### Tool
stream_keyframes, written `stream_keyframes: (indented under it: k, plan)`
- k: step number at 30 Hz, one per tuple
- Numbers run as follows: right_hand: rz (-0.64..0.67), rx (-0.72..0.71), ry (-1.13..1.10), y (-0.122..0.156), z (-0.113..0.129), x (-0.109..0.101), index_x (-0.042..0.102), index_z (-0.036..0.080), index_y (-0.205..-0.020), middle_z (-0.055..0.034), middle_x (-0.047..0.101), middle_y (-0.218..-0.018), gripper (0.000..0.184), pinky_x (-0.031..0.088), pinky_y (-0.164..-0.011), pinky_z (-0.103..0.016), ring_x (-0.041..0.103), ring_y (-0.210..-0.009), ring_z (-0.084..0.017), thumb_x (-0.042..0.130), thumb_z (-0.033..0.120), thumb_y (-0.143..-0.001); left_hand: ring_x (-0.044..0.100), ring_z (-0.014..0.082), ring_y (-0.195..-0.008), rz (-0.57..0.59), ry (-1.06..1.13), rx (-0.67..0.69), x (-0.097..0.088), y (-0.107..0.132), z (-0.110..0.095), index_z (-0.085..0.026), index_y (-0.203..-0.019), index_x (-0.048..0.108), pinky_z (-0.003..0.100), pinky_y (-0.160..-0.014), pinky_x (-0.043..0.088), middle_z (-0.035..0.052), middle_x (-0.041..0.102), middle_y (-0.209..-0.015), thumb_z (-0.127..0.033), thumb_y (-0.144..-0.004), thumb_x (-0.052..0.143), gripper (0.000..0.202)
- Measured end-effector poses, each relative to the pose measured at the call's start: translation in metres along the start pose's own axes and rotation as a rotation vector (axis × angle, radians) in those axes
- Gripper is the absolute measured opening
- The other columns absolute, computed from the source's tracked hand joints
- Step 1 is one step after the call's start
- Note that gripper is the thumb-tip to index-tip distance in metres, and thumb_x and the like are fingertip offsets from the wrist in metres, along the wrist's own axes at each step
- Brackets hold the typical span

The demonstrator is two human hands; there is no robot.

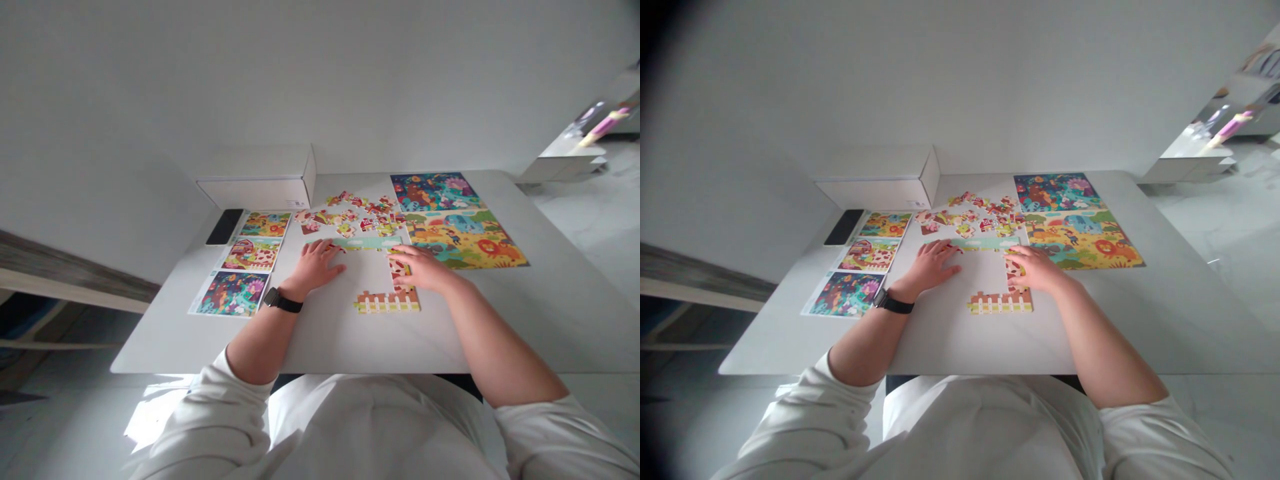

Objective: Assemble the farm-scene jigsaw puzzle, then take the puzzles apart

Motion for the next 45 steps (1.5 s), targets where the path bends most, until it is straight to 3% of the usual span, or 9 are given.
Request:
stream_keyframes:
  k: [4,7,11,14,19,27,35,45]
  plan:
    - [-0.029,-0.026,-0.014,-0.001,0.0,-0.001,0.076,0.033,-0.139,-0.0102,0.063,-0.157,0.065,0.052,-0.119,-0.06,0.063,-0.139,-0.039,0.095,0.039,-0.077,0.05,0.0363,-0.15,-0.028,0.022,-0.002,-0.001,-0.001,0.0,-0.03,-0.145,0.069,0.057,-0.127,0.037,0.0115,0.057,-0.161,-0.048,-0.099,0.07,0.049]
    - [-0.114,-0.045,-0.051,-0.001,0.001,-0.01,0.078,0.032,-0.135,-0.0101,0.067,-0.151,0.051,0.052,-0.118,-0.058,0.065,-0.136,-0.036,0.087,0.04,-0.085,0.055,0.0345,-0.145,-0.077,0.082,-0.003,-0.007,-0.003,0.002,-0.028,-0.138,0.073,0.054,-0.125,0.041,0.0117,0.063,-0.155,-0.041,-0.099,0.07,0.041]
    - [-0.282,0.006,-0.078,-0.001,-0.002,-0.028,0.08,0.03,-0.126,-0.0089,0.076,-0.132,0.031,0.055,-0.113,-0.054,0.07,-0.125,-0.032,0.074,0.037,-0.096,0.065,0.0295,-0.131,-0.173,0.196,0.032,-0.021,-0.004,0.0,-0.025,-0.127,0.077,0.049,-0.118,0.049,0.0106,0.073,-0.137,-0.032,-0.101,0.066,0.029]
    - [-0.333,0.037,-0.09,-0.001,-0.001,-0.03,0.081,0.03,-0.119,-0.008,0.078,-0.122,0.025,0.057,-0.109,-0.051,0.072,-0.117,-0.03,0.07,0.033,-0.097,0.07,0.0256,-0.119,-0.19,0.269,0.084,-0.027,-0.005,-0.004,-0.024,-0.121,0.079,0.045,-0.113,0.052,0.0082,0.078,-0.124,-0.026,-0.103,0.061,0.026]
    - [-0.283,0.019,-0.118,-0.005,0.006,-0.018,0.082,0.028,-0.114,-0.0091,0.079,-0.121,0.022,0.057,-0.106,-0.051,0.073,-0.114,-0.031,0.069,0.032,-0.096,0.072,0.0238,-0.112,-0.182,0.313,0.085,-0.027,-0.006,-0.004,-0.025,-0.114,0.082,0.043,-0.109,0.054,0.0067,0.08,-0.115,-0.022,-0.101,0.059,0.026]
    - [-0.259,0.006,-0.119,-0.006,0.008,-0.013,0.082,0.028,-0.112,-0.0087,0.08,-0.123,0.022,0.057,-0.106,-0.052,0.073,-0.114,-0.03,0.067,0.032,-0.097,0.072,0.0226,-0.103,-0.205,0.319,-0.087,-0.032,-0.003,0.006,-0.025,-0.111,0.084,0.039,-0.102,0.058,0.0066,0.081,-0.109,-0.022,-0.102,0.056,0.029]
    - [-0.253,0.003,-0.145,-0.007,0.011,-0.012,0.083,0.027,-0.112,-0.0092,0.08,-0.12,0.022,0.057,-0.105,-0.049,0.074,-0.113,-0.029,0.068,0.028,-0.096,0.073,0.0194,-0.094,-0.151,0.412,0.01,-0.029,-0.004,-0.006,-0.021,-0.115,0.083,0.034,-0.094,0.06,0.0077,0.08,-0.111,-0.02,-0.1,0.058,0.029]
    - [-0.259,-0.03,-0.144,-0.008,0.015,-0.01,0.083,0.026,-0.11,-0.0086,0.08,-0.118,0.02,0.058,-0.104,-0.047,0.075,-0.11,-0.027,0.069,0.025,-0.095,0.074,0.0208,-0.102,-0.151,0.423,0.037,-0.027,-0.003,-0.008,-0.021,-0.114,0.082,0.034,-0.092,0.06,0.0081,0.08,-0.116,-0.022,-0.1,0.058,0.027]
Point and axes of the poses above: each hand's wrist, its own y-axis away from the middle knuckle, its own x-axis out of the palm, z = x × y, the point moved 8 cm from there along -y, towards the middle knuckle
